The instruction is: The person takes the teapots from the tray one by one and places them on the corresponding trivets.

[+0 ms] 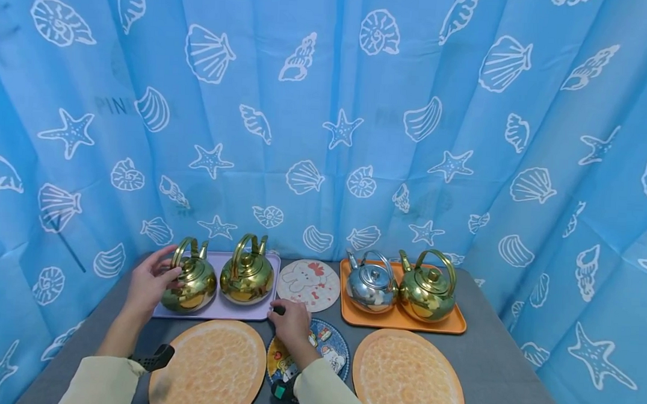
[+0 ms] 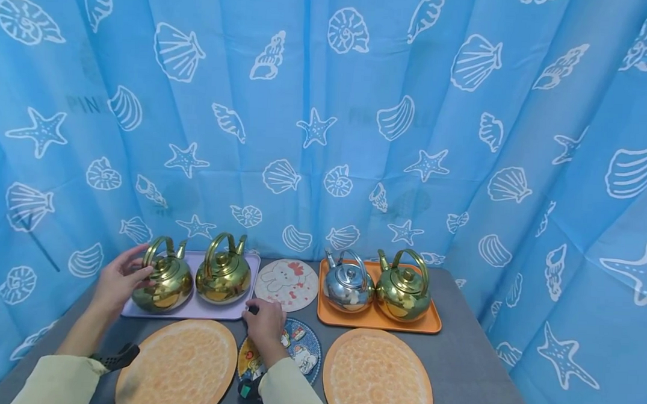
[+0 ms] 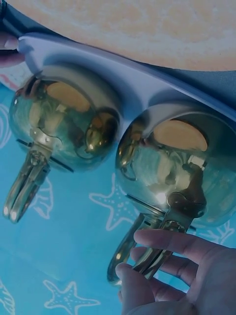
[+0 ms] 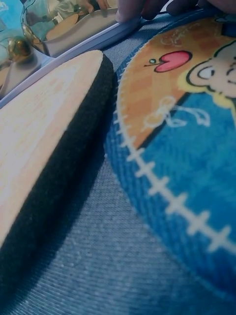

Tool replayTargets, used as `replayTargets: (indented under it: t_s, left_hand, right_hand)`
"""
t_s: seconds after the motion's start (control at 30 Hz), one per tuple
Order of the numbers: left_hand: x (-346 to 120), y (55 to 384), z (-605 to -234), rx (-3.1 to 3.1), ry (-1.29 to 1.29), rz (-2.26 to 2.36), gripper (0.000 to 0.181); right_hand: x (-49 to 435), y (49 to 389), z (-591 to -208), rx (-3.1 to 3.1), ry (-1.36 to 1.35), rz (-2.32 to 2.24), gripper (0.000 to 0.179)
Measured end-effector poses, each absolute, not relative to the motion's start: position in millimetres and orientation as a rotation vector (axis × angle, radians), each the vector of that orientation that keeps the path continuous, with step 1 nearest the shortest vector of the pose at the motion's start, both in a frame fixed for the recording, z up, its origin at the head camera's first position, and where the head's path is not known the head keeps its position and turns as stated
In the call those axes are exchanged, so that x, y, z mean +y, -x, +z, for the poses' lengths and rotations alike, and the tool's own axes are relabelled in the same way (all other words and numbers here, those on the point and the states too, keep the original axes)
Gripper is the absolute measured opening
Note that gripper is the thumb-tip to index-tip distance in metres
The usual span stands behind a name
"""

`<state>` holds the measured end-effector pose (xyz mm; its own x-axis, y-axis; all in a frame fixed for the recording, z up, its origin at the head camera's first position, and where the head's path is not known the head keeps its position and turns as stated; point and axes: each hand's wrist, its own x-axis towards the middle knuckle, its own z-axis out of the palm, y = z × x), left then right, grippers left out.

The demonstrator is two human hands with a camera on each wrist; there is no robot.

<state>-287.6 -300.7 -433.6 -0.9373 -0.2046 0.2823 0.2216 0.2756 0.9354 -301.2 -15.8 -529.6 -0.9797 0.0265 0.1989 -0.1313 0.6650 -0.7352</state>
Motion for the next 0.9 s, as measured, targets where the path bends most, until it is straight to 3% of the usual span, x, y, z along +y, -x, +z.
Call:
replayTargets:
  t_s: [0.9]
  left_hand:
    - [-292.2, 253.0, -422.6, -2.068, 0.128, -1.785, 0.053]
  right_hand:
    - [-14.0, 299.0, -530.8, -2.681, -0.105, 1.243, 0.02]
